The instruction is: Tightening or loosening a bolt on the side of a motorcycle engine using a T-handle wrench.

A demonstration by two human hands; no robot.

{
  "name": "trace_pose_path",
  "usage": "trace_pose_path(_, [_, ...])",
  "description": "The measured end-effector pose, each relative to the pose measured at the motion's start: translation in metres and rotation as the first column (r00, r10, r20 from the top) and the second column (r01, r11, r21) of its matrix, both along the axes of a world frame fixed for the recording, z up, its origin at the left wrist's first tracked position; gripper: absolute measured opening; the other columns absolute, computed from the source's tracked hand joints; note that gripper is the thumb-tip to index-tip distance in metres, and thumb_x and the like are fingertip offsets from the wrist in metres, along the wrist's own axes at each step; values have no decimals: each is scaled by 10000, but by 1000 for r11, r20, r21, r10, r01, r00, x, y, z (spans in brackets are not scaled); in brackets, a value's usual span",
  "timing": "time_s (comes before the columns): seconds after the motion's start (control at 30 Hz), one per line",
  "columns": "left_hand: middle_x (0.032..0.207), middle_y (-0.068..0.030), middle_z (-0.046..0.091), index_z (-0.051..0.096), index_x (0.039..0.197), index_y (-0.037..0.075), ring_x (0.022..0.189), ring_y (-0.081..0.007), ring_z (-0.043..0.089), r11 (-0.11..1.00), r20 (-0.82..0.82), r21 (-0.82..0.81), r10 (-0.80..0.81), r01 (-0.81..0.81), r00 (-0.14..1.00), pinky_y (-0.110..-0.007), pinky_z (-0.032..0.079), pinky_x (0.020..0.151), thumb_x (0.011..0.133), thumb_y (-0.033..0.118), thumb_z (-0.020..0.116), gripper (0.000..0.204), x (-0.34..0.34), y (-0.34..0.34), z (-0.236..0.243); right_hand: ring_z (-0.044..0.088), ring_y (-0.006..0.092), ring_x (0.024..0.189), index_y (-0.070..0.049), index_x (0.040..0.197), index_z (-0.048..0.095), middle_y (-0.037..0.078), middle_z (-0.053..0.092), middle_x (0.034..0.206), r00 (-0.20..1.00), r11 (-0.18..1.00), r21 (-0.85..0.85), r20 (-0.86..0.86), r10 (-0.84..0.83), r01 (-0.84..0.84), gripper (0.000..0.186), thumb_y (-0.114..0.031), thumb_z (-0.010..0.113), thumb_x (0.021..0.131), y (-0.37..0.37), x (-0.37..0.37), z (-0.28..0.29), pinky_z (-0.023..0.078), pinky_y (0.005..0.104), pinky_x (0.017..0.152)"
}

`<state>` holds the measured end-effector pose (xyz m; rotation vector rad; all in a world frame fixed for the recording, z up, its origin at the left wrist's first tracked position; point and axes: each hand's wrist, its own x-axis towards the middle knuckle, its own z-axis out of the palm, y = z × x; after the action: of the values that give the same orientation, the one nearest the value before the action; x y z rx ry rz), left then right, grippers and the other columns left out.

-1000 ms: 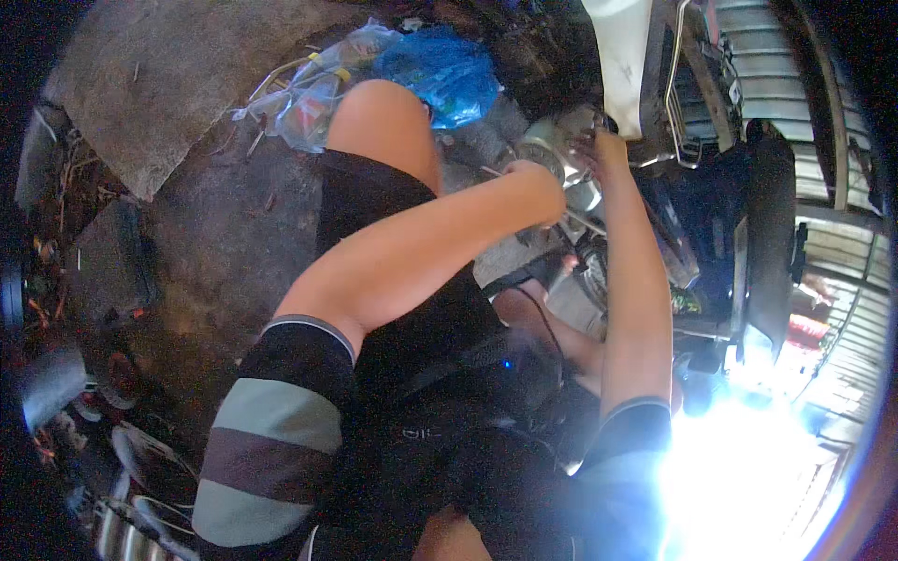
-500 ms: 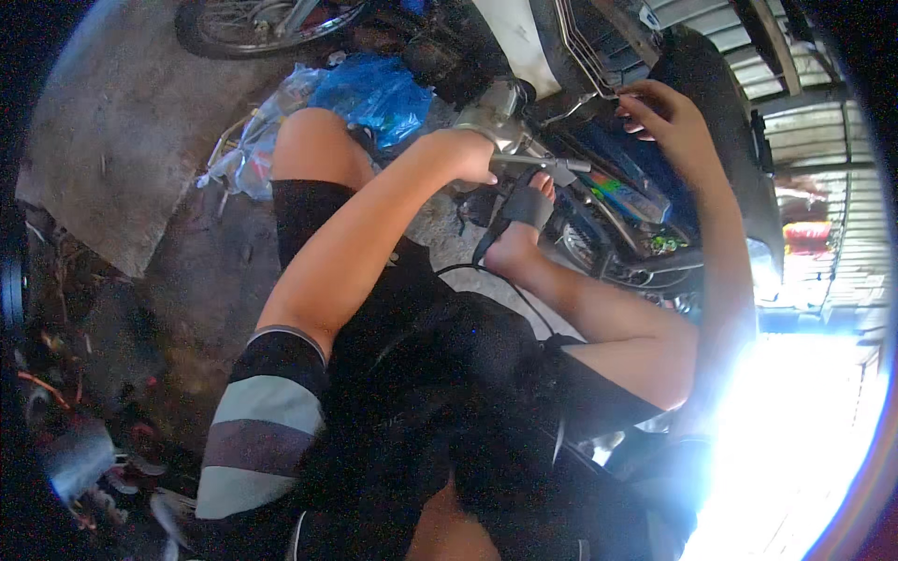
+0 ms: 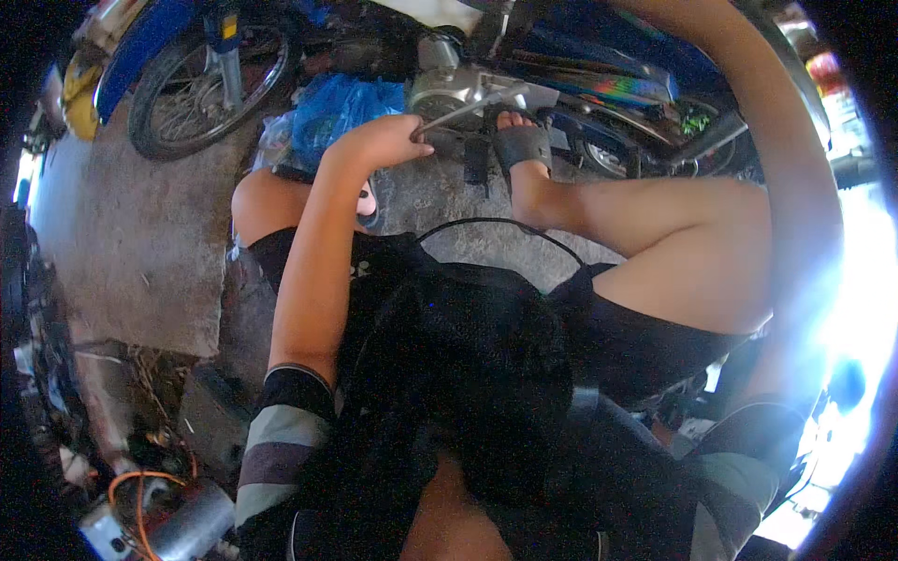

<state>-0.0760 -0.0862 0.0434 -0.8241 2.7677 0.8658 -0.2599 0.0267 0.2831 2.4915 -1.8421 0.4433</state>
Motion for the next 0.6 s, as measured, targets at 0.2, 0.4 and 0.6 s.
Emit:
trace_pose_path(0.2, [815,-152,599,550,894,22,783,-294,573,997,-29,78,26,-24,999,-374,428,681,779,329,602,332,1,-1,4,618,240,730,-95,954,615,98,633,816,999,992,120,-10,46,-44,231,-282,519,858,5,10,14,514,386,681])
trace_pose_path(0.4, [797,-174,595,544,900,18,750,-285,573,998,-173,4,68,-68,983,-364,426,675,803,325,573,323,10,-3,10,606,217,767,-75,953,606,88,625,847,997,984,167,-25,68,-63,210,-235,534,839,6,11,13,494,356,708])
trace_pose_path(0.6, [768,-162,589,539,912,20,720,-264,571,991,-257,50,133,-124,957,-363,428,656,811,320,567,317,15,0,23,594,194,804,-54,953,596,78,617,879,996,985,161,-54,67,-57,195,-188,548,820,13,13,18,473,327,736])
